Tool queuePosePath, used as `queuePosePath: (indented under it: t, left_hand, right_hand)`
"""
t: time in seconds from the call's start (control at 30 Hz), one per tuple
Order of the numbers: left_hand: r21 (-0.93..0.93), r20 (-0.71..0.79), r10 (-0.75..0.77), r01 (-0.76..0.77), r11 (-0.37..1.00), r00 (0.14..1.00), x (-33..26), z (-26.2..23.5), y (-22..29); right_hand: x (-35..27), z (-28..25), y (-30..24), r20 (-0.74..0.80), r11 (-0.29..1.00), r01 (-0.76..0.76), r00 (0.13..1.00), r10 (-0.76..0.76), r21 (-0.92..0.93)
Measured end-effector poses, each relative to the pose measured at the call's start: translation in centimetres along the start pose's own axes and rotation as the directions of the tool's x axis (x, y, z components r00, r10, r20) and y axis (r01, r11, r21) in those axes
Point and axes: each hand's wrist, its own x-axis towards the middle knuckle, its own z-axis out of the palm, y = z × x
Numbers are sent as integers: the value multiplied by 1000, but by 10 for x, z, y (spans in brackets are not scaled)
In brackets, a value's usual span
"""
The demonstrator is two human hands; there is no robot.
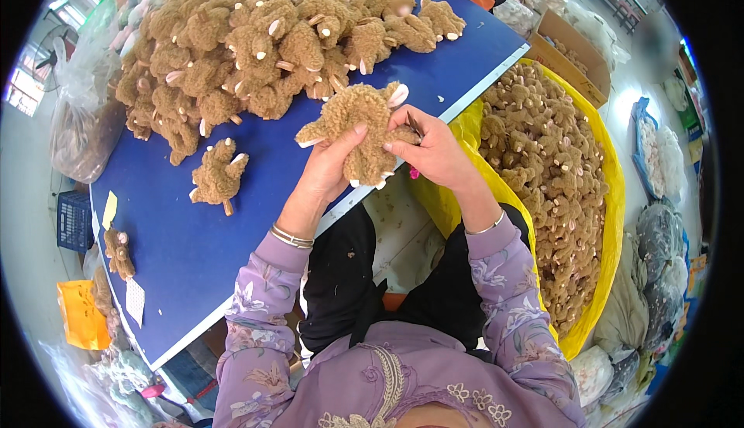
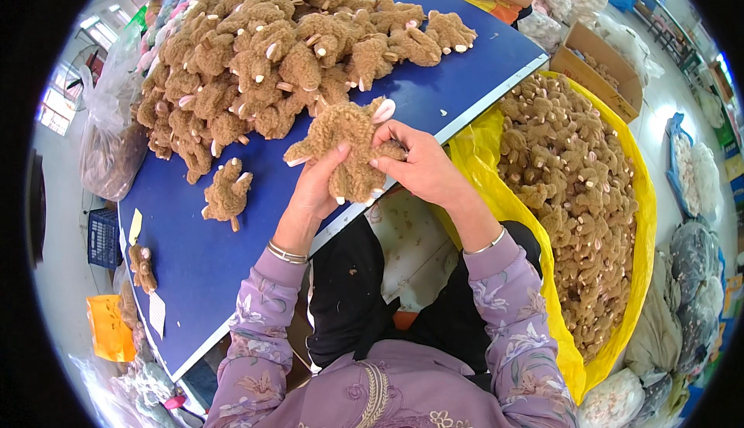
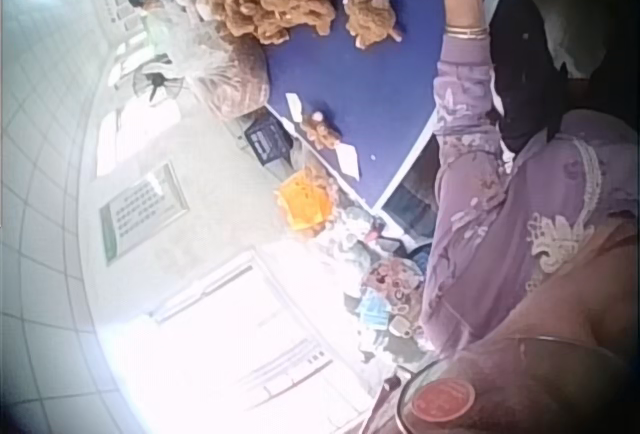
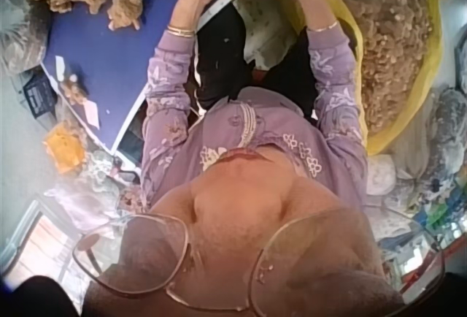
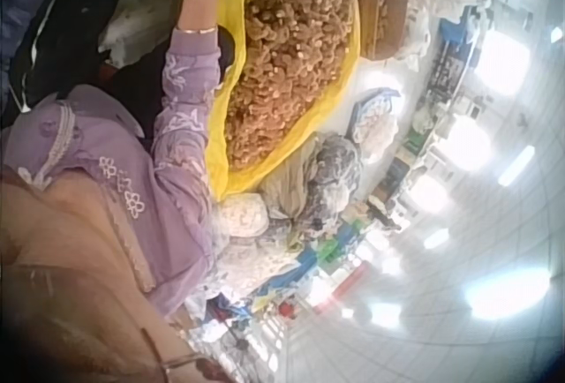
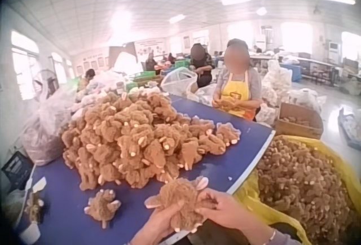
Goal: The person trims excess fabric and threads from small brown stuffed toys using scissors. They repeatedly pick up each toy, snip around the edges, and place the finished items on a blue table. The person also applies small stickers to the toys during the process.
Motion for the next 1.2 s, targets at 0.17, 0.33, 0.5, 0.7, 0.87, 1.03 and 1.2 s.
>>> queuePosePath:
  t: [0.17,0.33,0.5,0.7,0.87,1.03,1.2]
  left_hand:
    - [-57,80,-2,7,998,997,0,5,1]
    - [-32,148,6,-1,999,989,-13,-10,9]
    - [388,155,72,-128,913,985,-50,-27,32]
    - [663,-107,248,-117,739,963,-191,-76,94]
    - [741,-431,504,-26,671,749,-315,-137,124]
    - [766,-504,843,548,336,189,-424,-247,158]
    - [840,-386,742,541,37,548,-388,-200,131]
  right_hand:
    - [2,-2,10,-46,995,103,994,-103,-5]
    - [7,14,7,-32,999,11,999,-9,42]
    - [9,34,4,21,987,6,1000,-2,-164]
    - [11,76,4,213,964,-248,951,223,97]
    - [22,121,-17,286,995,-97,954,91,4]
    - [34,175,-34,431,997,-73,900,73,-15]
    - [32,223,-34,511,992,-125,854,100,16]
